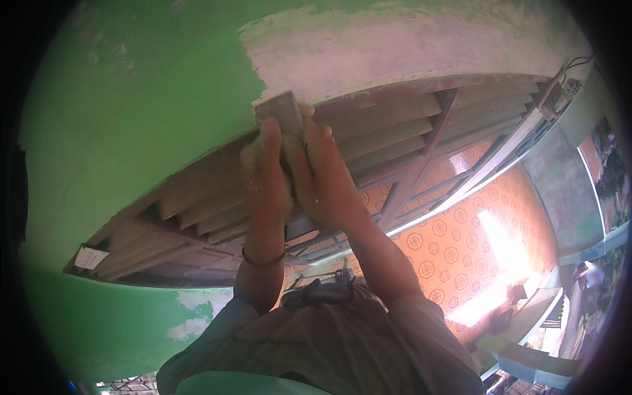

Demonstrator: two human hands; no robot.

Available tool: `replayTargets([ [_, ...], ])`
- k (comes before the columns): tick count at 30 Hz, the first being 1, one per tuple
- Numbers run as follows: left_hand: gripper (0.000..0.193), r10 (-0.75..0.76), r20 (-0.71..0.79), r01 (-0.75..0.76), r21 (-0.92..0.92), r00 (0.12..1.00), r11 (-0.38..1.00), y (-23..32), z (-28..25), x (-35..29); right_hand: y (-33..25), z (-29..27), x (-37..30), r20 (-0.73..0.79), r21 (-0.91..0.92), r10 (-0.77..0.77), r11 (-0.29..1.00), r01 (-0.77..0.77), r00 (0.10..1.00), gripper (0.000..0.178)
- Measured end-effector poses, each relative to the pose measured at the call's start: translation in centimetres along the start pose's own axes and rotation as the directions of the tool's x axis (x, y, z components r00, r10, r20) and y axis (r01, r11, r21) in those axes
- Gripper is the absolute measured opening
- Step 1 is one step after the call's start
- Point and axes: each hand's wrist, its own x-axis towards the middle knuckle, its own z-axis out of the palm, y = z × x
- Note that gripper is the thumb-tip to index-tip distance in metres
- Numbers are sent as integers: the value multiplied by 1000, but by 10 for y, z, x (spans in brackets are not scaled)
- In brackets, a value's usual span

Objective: The person scrapes old paint from a green wall using a handheld scraper. They repeatedly remove flakes and residue from the upper wall area near a wooden slatted structure.

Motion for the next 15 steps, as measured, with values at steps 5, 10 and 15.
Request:
replayTargets([
  [5,54,-80,-1,80,74,997,994,1,-2,-2,0,2,-1,17,23,124,992,-125,992,25],
  [10,56,-72,-8,72,64,997,995,2,-3,-2,1,5,-3,-20,34,58,998,-57,998,25],
  [15,55,-82,-4,82,131,997,988,-1,-7,-9,4,10,-9,-5,19,164,986,-163,987,27],
])
